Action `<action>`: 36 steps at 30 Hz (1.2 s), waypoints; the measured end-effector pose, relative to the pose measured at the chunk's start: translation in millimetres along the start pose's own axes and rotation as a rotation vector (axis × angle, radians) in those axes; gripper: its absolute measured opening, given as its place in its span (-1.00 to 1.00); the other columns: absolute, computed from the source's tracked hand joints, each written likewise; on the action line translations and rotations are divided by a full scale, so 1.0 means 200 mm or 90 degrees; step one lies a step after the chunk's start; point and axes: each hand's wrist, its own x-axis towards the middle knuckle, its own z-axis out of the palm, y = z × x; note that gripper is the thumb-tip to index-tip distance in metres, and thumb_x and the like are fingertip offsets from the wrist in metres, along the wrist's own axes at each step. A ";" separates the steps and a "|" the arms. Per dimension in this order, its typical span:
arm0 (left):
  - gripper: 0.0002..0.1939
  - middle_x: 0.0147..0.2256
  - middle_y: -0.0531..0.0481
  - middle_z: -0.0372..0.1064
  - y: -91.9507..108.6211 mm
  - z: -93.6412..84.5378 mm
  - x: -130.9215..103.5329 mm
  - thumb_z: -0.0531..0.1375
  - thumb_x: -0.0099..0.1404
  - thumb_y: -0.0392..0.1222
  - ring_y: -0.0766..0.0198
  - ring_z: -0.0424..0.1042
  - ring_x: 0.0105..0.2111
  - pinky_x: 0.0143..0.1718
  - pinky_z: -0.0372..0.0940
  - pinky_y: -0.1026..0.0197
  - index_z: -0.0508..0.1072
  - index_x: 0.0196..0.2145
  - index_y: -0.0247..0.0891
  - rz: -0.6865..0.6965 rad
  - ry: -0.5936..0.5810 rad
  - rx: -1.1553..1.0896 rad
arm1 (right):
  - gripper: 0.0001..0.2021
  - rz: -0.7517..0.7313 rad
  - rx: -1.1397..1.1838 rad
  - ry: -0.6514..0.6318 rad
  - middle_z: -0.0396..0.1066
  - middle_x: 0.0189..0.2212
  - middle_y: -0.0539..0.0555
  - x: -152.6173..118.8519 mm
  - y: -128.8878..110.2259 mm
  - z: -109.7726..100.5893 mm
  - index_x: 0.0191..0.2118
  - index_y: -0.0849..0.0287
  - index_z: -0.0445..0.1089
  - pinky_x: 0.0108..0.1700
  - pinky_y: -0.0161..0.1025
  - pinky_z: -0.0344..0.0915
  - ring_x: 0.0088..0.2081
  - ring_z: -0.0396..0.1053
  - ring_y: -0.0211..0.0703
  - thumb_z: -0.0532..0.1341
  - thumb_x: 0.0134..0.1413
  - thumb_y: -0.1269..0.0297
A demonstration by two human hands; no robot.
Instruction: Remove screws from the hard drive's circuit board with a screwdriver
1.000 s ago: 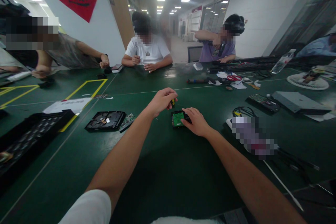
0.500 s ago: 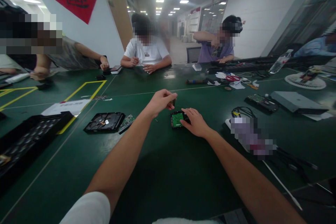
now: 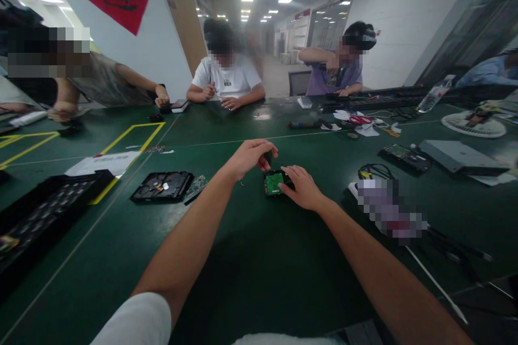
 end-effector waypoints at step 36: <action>-0.73 -0.34 -0.07 0.51 0.00 0.02 0.00 0.20 0.48 -0.03 0.37 0.50 -0.56 -0.56 0.36 0.34 0.45 -0.24 -0.30 -0.011 0.043 0.050 | -0.36 0.008 0.000 -0.015 0.23 0.36 0.22 0.00 0.01 0.01 0.43 0.05 0.14 0.36 0.31 0.11 0.42 0.05 0.27 0.10 0.39 -0.12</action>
